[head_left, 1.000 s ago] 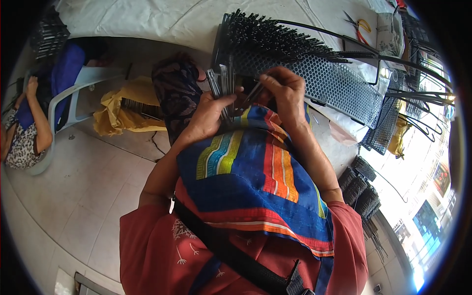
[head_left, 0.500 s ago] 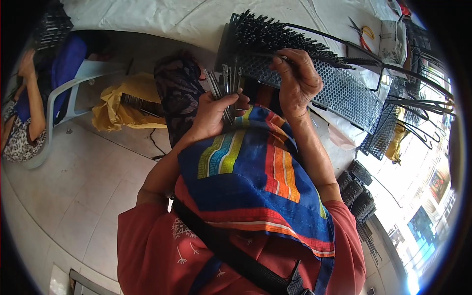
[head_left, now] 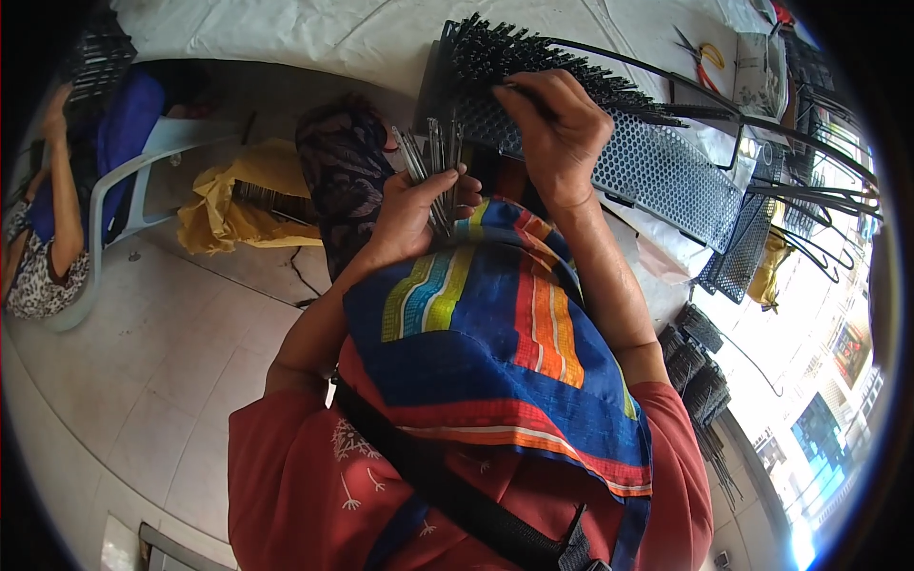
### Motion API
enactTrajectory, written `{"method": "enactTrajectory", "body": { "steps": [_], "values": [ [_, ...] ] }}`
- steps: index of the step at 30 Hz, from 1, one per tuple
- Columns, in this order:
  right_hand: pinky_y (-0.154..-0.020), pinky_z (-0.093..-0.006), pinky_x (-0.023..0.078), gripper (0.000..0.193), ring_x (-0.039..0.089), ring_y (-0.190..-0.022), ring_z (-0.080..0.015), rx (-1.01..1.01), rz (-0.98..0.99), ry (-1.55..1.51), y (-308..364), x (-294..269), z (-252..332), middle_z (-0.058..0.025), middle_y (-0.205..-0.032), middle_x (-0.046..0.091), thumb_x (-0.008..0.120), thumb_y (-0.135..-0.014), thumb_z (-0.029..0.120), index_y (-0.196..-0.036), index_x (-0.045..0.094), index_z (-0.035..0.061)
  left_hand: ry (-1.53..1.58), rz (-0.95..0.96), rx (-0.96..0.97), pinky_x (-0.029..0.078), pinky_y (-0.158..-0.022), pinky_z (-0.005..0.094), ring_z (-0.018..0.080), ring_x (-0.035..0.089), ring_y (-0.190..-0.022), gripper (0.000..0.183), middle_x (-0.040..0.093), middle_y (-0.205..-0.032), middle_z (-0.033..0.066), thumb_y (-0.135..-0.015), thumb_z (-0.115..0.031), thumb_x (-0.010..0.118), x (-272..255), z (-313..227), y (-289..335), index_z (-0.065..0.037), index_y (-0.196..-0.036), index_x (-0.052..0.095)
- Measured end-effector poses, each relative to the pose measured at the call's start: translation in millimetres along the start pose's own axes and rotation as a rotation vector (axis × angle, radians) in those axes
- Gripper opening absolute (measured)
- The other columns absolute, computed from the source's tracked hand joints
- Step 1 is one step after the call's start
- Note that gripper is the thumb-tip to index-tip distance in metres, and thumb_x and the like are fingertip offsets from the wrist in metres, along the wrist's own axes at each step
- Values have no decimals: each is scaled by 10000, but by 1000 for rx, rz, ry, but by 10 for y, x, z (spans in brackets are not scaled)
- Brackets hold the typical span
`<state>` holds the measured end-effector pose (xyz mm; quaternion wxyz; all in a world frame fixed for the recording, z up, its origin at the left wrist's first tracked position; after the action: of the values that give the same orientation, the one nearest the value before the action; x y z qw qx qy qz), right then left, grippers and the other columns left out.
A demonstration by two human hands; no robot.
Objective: The person assembles small metal pins into a flexible black mesh mat on a workspace table by hand.
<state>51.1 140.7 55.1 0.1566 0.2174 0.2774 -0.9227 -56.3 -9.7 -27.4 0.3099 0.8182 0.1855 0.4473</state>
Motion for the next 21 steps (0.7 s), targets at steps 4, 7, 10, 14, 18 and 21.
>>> {"method": "enactTrajectory", "body": {
  "steps": [4, 7, 10, 14, 18, 21],
  "values": [
    [-579, -235, 475, 147, 599, -638, -105, 51, 44, 91, -30, 55, 56, -55, -761, 658, 754, -752, -29, -889, 718, 10, 4, -12, -22, 587, -656, 330, 255, 698, -785, 188, 698, -928, 181, -922, -73, 610, -22, 17, -16, 21, -1081, 641],
    [-578, -247, 484, 142, 613, -627, -131, -29, 2, 23, -42, 73, 43, -61, -754, 656, 752, -758, -10, -891, 724, 30, 4, -12, -30, 585, -653, 330, 255, 699, -787, 181, 699, -922, 182, -921, -66, 606, -11, 20, -26, 22, -1076, 638],
    [-539, -358, 503, 92, 645, -637, -256, -116, 54, 154, -63, 138, 44, -26, -734, 632, 733, -778, 140, -866, 716, 117, -11, -26, 3, 584, -650, 327, 254, 698, -786, 173, 700, -918, 181, -920, -59, 604, -22, 19, -36, 21, -1070, 636],
    [-553, -326, 514, 192, 643, -638, -253, -165, 194, 374, -33, 145, 158, -40, -770, 636, 733, -794, 112, -986, 719, 110, 35, -6, 15, 573, -661, 325, 245, 696, -778, 174, 701, -922, 177, -910, -55, 614, -47, 14, -48, 12, -1068, 639],
    [-552, -318, 515, 224, 646, -641, -249, -156, 130, 372, 71, 149, 64, -48, -775, 636, 738, -786, 104, -1008, 714, 119, 76, -25, -17, 563, -671, 326, 237, 692, -773, 174, 702, -920, 172, -899, -56, 624, -42, 18, -42, 5, -1060, 648],
    [-549, -328, 509, 233, 645, -642, -253, -141, 54, 260, 83, 136, 89, -53, -772, 633, 744, -779, 104, -1009, 710, 117, 56, -10, -11, 561, -671, 324, 234, 688, -774, 170, 701, -913, 167, -897, -63, 628, -60, 21, -26, 4, -1051, 652]
  ]
}}
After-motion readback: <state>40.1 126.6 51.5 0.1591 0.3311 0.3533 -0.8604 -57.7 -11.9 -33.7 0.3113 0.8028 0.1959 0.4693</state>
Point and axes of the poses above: each hand's wrist, its own y-axis away from the middle knuckle, its own x-axis out of the palm, z = x × y, the point moved 2 cm from there along -y, towards the middle knuckle
